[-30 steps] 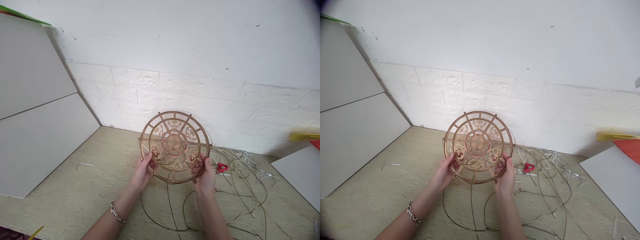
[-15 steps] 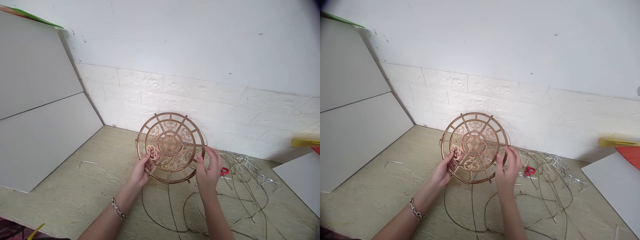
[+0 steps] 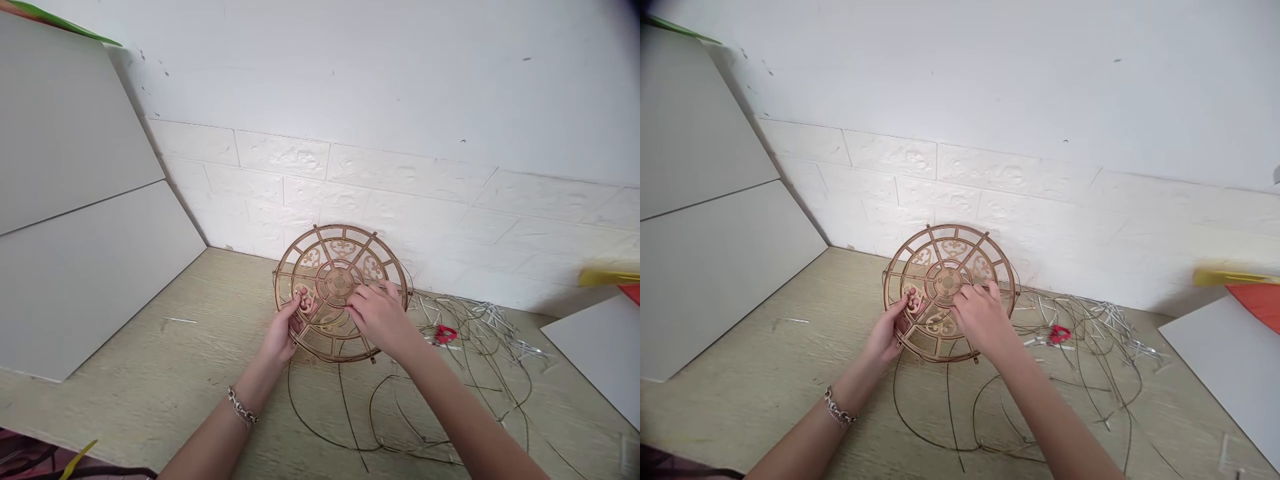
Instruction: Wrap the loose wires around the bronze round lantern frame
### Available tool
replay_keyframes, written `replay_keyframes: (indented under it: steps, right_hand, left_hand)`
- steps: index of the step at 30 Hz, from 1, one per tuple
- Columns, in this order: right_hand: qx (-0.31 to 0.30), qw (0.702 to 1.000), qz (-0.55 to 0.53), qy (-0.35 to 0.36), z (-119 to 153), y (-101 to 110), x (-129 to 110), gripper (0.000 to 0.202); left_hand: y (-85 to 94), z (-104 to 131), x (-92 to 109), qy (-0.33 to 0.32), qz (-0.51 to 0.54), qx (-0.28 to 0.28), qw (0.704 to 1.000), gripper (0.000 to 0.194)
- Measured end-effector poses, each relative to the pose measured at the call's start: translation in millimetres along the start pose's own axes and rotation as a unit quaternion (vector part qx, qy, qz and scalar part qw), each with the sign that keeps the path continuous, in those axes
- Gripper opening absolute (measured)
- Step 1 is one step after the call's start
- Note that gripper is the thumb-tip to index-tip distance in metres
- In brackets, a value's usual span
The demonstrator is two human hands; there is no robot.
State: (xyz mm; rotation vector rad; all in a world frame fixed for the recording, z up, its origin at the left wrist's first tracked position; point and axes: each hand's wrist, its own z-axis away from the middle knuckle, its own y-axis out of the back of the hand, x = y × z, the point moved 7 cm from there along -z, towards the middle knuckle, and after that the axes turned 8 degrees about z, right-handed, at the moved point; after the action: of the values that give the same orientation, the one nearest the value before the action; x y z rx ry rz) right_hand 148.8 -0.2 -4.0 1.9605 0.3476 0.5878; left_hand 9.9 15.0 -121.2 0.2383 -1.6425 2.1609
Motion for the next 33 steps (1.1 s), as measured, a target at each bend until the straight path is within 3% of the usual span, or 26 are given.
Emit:
replay_keyframes:
  steps: [5,10,12,15,19,23,27,30,33]
  right_hand:
    - [-0.012,0.992,0.094,0.081,-3.9,-3.7,-10.8,0.017]
    - [-0.001,0.964,0.174,0.203,-5.7,2.1,-26.7,0.020]
    - [-0.008,0.961,0.174,0.214,-5.4,1.9,-28.2,0.021]
    - [-0.034,0.982,0.131,0.135,-7.1,-3.0,-20.3,0.022]
    - [-0.024,0.996,0.038,-0.076,-3.2,-10.3,-5.1,0.016]
    - [0.038,0.964,-0.033,-0.261,12.8,-16.4,-4.0,0.018]
    - [0.070,0.937,-0.056,-0.338,23.4,-26.5,-9.6,0.019]
    - [0.041,0.961,-0.023,-0.273,13.4,-30.0,-9.8,0.018]
    - [0.002,0.996,0.038,-0.082,-5.1,-23.9,-13.5,0.019]
  left_hand:
    - [3.4,-1.8,-1.2,0.007,-0.010,0.007,1.000,0.019]
    - [6.2,-2.3,-1.2,0.003,-0.014,0.009,1.000,0.020]
    - [5.5,-2.1,-1.5,0.005,-0.016,0.003,1.000,0.019]
    - [5.1,-1.8,-2.0,0.006,-0.027,0.004,1.000,0.019]
    - [3.7,-1.1,-0.3,-0.012,-0.020,0.013,1.000,0.018]
    - [2.9,0.7,-0.4,-0.020,-0.012,0.023,0.999,0.018]
    - [3.8,0.5,-0.8,-0.018,-0.016,0.023,0.999,0.019]
    - [3.4,-0.7,3.5,-0.027,-0.013,0.020,0.999,0.019]
    - [3.1,-1.0,9.0,-0.035,-0.015,0.028,0.999,0.018]
